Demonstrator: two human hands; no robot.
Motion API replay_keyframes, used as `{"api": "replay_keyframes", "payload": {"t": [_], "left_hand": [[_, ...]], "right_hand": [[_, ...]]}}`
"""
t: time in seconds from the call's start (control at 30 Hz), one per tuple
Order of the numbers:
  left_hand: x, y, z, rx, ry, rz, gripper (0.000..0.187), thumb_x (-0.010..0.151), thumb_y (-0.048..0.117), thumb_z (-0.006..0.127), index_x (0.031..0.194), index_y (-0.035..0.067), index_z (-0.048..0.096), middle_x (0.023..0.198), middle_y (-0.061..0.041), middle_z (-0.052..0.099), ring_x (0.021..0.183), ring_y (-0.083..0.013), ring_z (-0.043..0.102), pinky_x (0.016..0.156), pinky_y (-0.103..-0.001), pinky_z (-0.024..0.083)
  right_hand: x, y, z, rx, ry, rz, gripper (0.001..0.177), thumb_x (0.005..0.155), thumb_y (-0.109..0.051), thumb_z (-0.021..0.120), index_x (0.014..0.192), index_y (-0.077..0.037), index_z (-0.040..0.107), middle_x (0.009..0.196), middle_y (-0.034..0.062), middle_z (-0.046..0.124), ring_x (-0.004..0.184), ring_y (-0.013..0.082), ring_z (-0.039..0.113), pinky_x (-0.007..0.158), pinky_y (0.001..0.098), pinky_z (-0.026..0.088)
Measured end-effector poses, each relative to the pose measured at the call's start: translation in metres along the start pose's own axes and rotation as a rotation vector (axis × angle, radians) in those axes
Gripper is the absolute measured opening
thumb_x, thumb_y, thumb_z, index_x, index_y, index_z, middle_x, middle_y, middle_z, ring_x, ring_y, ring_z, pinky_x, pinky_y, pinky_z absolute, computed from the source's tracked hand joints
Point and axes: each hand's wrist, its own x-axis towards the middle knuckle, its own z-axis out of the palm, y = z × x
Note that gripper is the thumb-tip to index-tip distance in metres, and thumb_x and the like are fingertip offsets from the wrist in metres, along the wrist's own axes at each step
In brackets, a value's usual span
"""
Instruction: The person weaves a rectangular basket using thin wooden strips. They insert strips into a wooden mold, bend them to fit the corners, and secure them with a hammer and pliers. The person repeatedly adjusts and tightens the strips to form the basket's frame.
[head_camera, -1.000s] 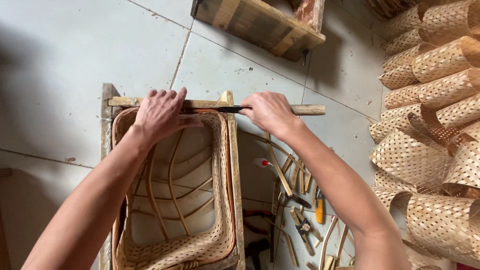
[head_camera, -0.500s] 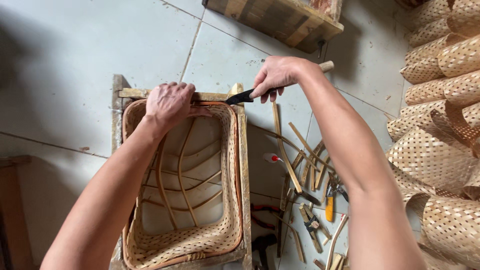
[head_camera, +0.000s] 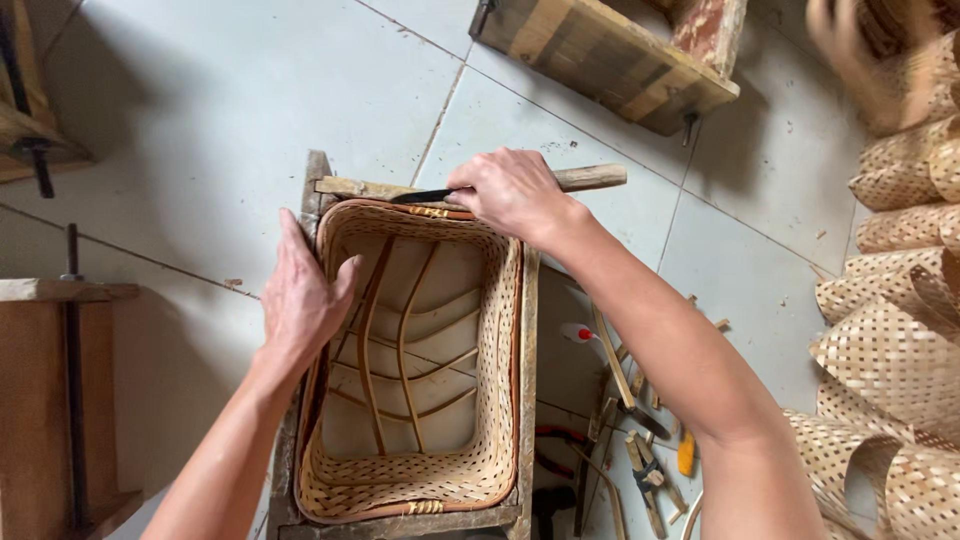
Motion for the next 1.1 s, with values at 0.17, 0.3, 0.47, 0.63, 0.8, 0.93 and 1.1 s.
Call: {"api": "replay_keyframes", "payload": {"t": [0.17,0.3,0.47,0.63,0.8,0.93,1.1], "left_hand": [[0.000,-0.001,0.001,0.017,0.040,0.011,0.097,0.093,0.028,0.066,0.159,-0.007,0.004,0.142,-0.035,0.051,0.097,-0.0450,0.068,0.077,-0.050,0.061],[0.000,-0.004,0.005,0.031,-0.015,-0.047,0.093,0.094,0.023,0.062,0.160,-0.006,0.003,0.140,-0.031,0.051,0.096,-0.0435,0.069,0.076,-0.050,0.061],[0.000,-0.011,0.010,0.046,0.094,0.077,0.088,0.092,0.016,0.062,0.158,-0.008,0.009,0.140,-0.033,0.051,0.096,-0.0431,0.068,0.074,-0.050,0.060],[-0.003,-0.002,0.003,0.015,-0.019,-0.043,0.083,0.096,0.014,0.056,0.161,-0.006,0.007,0.132,-0.029,0.055,0.094,-0.0402,0.069,0.072,-0.048,0.061],[-0.004,0.001,-0.002,0.003,0.001,-0.048,0.086,0.095,0.013,0.058,0.162,-0.006,0.008,0.134,-0.030,0.055,0.099,-0.0442,0.067,0.082,-0.054,0.058],[-0.007,-0.004,0.000,-0.029,0.063,0.043,0.087,0.098,0.021,0.063,0.161,-0.008,0.012,0.137,-0.033,0.053,0.113,-0.0478,0.062,0.095,-0.057,0.053],[-0.023,0.002,-0.006,0.280,0.494,0.532,0.073,0.102,0.031,0.069,0.155,-0.002,0.033,0.151,-0.028,0.052,0.140,-0.0411,0.052,0.115,-0.055,0.041]], "right_hand": [[0.014,-0.020,-0.003,-0.253,0.060,-0.073,0.017,0.090,-0.019,0.070,0.079,-0.009,0.077,0.073,0.0179,0.071,0.071,0.0317,0.072,0.069,0.0460,0.057],[0.019,-0.047,0.007,-0.401,0.089,-0.070,0.014,0.082,-0.002,0.066,0.075,-0.010,0.075,0.071,0.0142,0.074,0.070,0.0263,0.074,0.065,0.0418,0.059],[0.072,-0.041,-0.021,-0.343,-0.307,0.076,0.015,0.095,-0.008,0.065,0.085,-0.001,0.074,0.076,0.0100,0.075,0.067,0.0168,0.076,0.054,0.0323,0.062],[0.089,0.001,-0.050,0.073,-0.627,0.262,0.014,0.088,-0.023,0.077,0.094,-0.010,0.080,0.083,0.0062,0.080,0.072,0.0129,0.076,0.061,0.0295,0.055],[0.074,0.016,-0.039,0.136,-0.525,0.176,0.009,0.092,-0.022,0.074,0.095,-0.014,0.079,0.081,0.0036,0.077,0.070,0.0110,0.074,0.059,0.0282,0.055],[0.004,0.017,0.029,-0.297,-0.188,0.038,0.040,0.106,0.011,0.045,0.089,-0.008,0.076,0.071,0.0067,0.070,0.061,0.0167,0.072,0.049,0.0289,0.058],[-0.054,0.046,-0.008,-0.640,0.611,-0.174,0.023,0.103,-0.015,0.057,0.097,-0.022,0.079,0.061,0.0003,0.064,0.051,0.0162,0.063,0.042,0.0301,0.051]]}}
